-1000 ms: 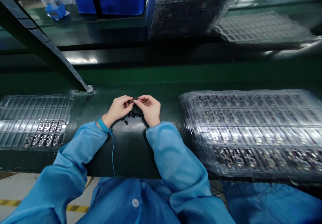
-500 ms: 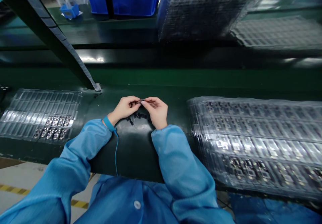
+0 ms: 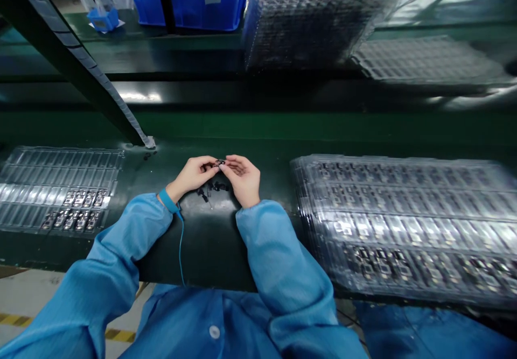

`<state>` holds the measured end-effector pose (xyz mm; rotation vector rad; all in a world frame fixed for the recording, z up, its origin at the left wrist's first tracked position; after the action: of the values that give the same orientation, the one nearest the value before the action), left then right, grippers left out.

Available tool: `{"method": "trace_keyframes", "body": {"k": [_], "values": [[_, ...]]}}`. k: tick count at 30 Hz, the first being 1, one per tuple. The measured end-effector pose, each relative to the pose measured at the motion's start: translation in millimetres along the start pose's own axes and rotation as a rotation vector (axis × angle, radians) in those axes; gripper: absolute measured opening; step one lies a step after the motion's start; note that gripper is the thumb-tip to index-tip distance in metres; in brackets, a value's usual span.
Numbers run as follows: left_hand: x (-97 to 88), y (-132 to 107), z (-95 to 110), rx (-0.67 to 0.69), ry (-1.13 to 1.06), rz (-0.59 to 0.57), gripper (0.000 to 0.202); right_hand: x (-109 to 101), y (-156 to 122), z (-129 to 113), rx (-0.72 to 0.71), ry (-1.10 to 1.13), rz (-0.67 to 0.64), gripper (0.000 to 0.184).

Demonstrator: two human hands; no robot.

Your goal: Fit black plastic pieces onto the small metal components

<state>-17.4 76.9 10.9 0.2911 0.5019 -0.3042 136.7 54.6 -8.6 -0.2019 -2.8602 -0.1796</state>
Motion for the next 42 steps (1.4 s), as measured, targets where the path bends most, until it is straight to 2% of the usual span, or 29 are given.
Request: {"method": "trace_keyframes", "body": {"k": [4,8,13,18,24,29,34,37,42], "values": [[0.0,1.1,-4.3,-0.023,-0.040,-0.019,0.025,0.9,-1.1,0.1,0.000,0.002,-0.040,0.041],[-0.7,1.4,-4.7,-0.032,-0.036,-0.026,0.027,1.3,-1.0,1.5,-0.010,-0.008,-0.055,0.038],[0.0,1.0,-2.0,-0.028,-0.050,-0.038,0.025,-0.4,-0.5,2.6,-0.038,0.016,-0.034,0.031],[0.1,0.7,-1.3,-0.030,-0.044,-0.035,0.026,-0.1,-1.1,-0.4,-0.035,-0.038,-0.028,0.033],[-0.2,1.8,-5.7,-0.057,-0.114,-0.005,0.029,-0.8,0.0,-3.5,-0.046,0.000,0.012,0.032],[-3.1,3.6,-11.4,-0.083,-0.208,0.056,0.032,0.2,-1.0,-2.8,-0.037,-0.095,-0.018,0.031],[-11.0,4.0,-6.7,0.007,-0.182,0.127,0.026,5.0,-3.2,-4.3,-0.033,-0.223,-0.093,0.028],[-11.5,3.8,-7.0,0.015,-0.180,0.122,0.025,8.3,-3.5,-7.5,-0.059,-0.246,-0.130,0.024],[-6.2,4.5,-16.6,-0.072,-0.270,0.077,0.034,7.0,-3.2,-7.0,-0.042,-0.258,-0.113,0.026]]}}
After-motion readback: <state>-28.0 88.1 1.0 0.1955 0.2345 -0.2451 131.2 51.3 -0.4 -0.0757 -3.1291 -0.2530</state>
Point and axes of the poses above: each hand's wrist, its own y-axis towards the middle knuckle, its own x-axis out of the palm, z = x × y, the point moved 5 cm from there along y, towards the middle knuckle, and after that the axes turned 6 degrees about y, right-handed, at the moved point
